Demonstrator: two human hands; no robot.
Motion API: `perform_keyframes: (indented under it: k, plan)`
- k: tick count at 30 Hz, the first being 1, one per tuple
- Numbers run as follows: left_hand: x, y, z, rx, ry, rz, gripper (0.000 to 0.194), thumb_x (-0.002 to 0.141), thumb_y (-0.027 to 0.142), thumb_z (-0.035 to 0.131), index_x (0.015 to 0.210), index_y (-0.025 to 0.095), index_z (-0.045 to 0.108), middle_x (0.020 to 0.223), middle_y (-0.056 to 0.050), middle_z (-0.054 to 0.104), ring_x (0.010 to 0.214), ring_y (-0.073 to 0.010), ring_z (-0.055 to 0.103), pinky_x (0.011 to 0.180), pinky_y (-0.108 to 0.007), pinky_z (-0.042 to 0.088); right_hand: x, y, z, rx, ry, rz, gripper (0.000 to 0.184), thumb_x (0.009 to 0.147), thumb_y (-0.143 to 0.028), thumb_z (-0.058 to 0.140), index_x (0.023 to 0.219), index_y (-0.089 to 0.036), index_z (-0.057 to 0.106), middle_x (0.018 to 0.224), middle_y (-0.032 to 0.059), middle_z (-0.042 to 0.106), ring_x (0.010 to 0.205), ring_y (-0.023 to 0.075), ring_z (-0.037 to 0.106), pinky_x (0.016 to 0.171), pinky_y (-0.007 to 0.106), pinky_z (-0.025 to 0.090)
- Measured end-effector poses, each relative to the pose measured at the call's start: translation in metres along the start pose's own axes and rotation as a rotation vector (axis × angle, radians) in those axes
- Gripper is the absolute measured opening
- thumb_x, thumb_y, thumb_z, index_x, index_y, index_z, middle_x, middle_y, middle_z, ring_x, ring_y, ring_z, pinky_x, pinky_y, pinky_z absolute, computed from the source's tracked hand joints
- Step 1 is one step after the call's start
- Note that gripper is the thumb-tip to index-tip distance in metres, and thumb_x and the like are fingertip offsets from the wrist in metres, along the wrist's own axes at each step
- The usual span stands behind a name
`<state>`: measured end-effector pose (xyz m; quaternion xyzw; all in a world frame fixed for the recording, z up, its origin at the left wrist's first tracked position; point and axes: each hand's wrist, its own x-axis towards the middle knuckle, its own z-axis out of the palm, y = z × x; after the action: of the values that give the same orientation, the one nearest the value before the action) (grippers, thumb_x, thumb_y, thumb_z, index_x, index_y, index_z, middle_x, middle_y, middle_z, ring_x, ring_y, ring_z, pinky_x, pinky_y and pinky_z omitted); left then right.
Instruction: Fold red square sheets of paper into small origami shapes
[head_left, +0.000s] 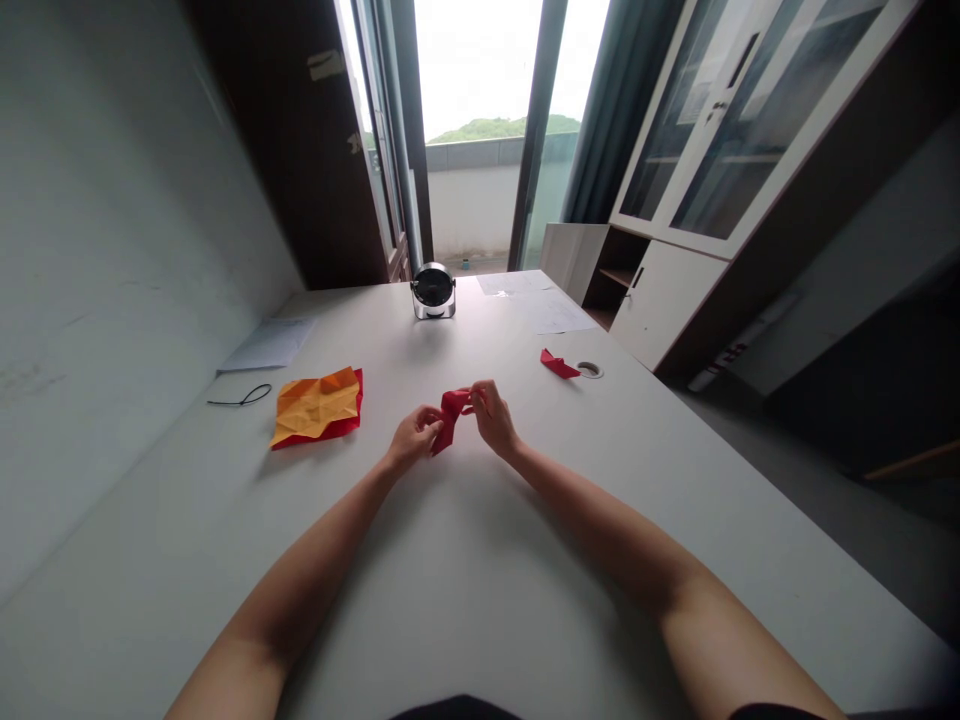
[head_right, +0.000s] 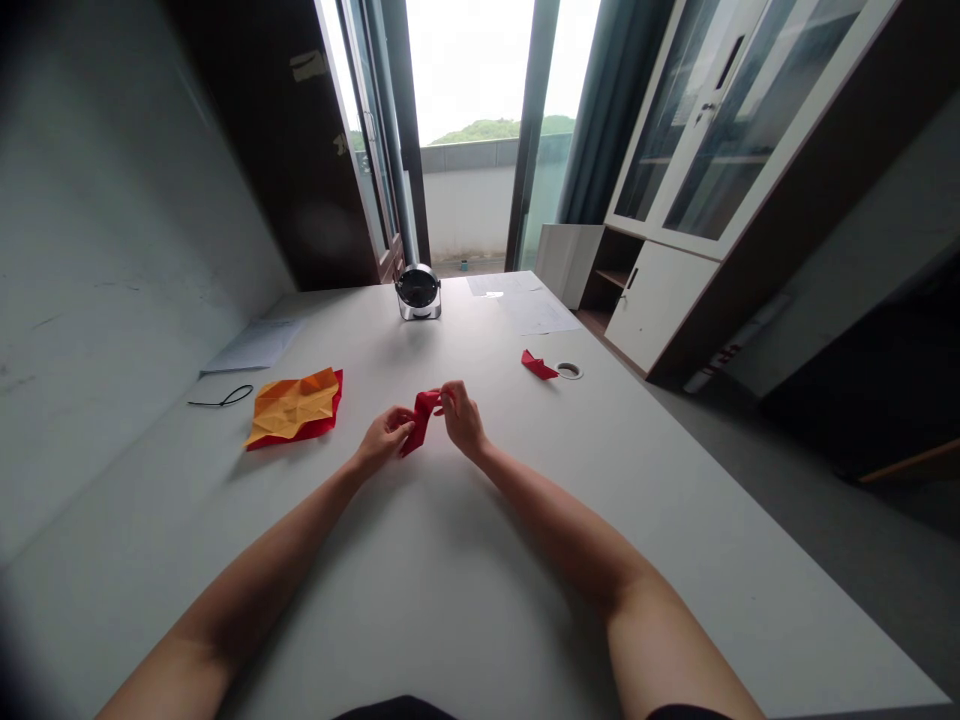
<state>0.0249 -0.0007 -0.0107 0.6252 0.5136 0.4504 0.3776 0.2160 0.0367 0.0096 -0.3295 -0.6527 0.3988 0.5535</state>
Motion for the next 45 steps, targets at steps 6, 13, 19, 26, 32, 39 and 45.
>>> perform_keyframes:
  k: [6,13,19,26,32,39,45]
  plan:
    - [0.001,-0.004,-0.002,0.022,-0.039,0.032,0.017,0.084,0.032,0.06,0.089,0.017,0.065,0.086,-0.004,0.069,0.082,-0.0168,0.063,0.077,-0.028,0.048,0.009,0.007,-0.002,0.268,0.026,0.129,0.024,0.094,-0.049,0.05,0.097,-0.027,0.04,0.108,0.0045,0.067,0.083,0.018,0.07,0.069,0.035,0.059]
    - [0.0,0.001,0.004,-0.194,-0.057,0.084,0.03,0.082,0.039,0.067,0.096,0.013,0.065,0.087,-0.006,0.069,0.08,-0.0179,0.062,0.073,-0.027,0.047,0.005,0.012,0.004,0.308,0.022,0.167,0.023,0.092,-0.046,0.053,0.097,-0.026,0.042,0.099,0.0027,0.067,0.079,0.0169,0.069,0.069,0.033,0.058]
    - [-0.009,0.019,0.01,-0.096,-0.14,0.115,0.029,0.083,0.038,0.068,0.102,0.016,0.069,0.091,-0.007,0.072,0.081,-0.0188,0.064,0.073,-0.027,0.048,0.004,0.017,0.005,0.122,0.05,0.15,0.014,0.091,-0.037,0.049,0.095,-0.024,0.048,0.076,-0.0017,0.063,0.063,0.0143,0.059,0.059,0.026,0.05]
    - [-0.016,0.031,0.018,0.021,-0.117,0.164,0.021,0.085,0.031,0.065,0.099,0.018,0.071,0.09,-0.004,0.072,0.08,-0.0174,0.062,0.074,-0.025,0.046,0.001,0.016,0.009,0.075,0.018,0.151,0.013,0.091,-0.037,0.047,0.095,-0.025,0.047,0.073,-0.0031,0.06,0.064,0.0149,0.058,0.059,0.026,0.047]
    - [-0.012,0.018,0.019,0.01,-0.052,0.132,0.011,0.081,0.025,0.065,0.08,0.016,0.071,0.072,-0.003,0.068,0.067,-0.0158,0.059,0.066,-0.025,0.046,-0.001,0.016,0.011,0.043,0.01,0.138,0.013,0.091,-0.037,0.047,0.094,-0.024,0.048,0.076,-0.0017,0.062,0.067,0.0156,0.057,0.062,0.028,0.047]
    - [-0.016,0.032,0.017,0.096,-0.019,0.278,0.021,0.081,0.024,0.07,0.101,0.019,0.071,0.089,-0.005,0.072,0.076,-0.0163,0.062,0.07,-0.026,0.047,0.0,0.018,0.011,0.091,0.003,0.156,0.01,0.089,-0.033,0.048,0.093,-0.024,0.048,0.075,-0.0024,0.061,0.065,0.0148,0.056,0.064,0.028,0.046]
    - [-0.015,0.031,0.014,0.217,0.099,0.393,0.011,0.082,0.019,0.068,0.093,0.019,0.073,0.084,-0.005,0.071,0.072,-0.0155,0.06,0.068,-0.028,0.049,0.003,0.022,0.012,0.235,-0.01,0.204,0.012,0.088,-0.034,0.048,0.093,-0.024,0.045,0.073,-0.0031,0.059,0.061,0.0132,0.053,0.06,0.026,0.043]
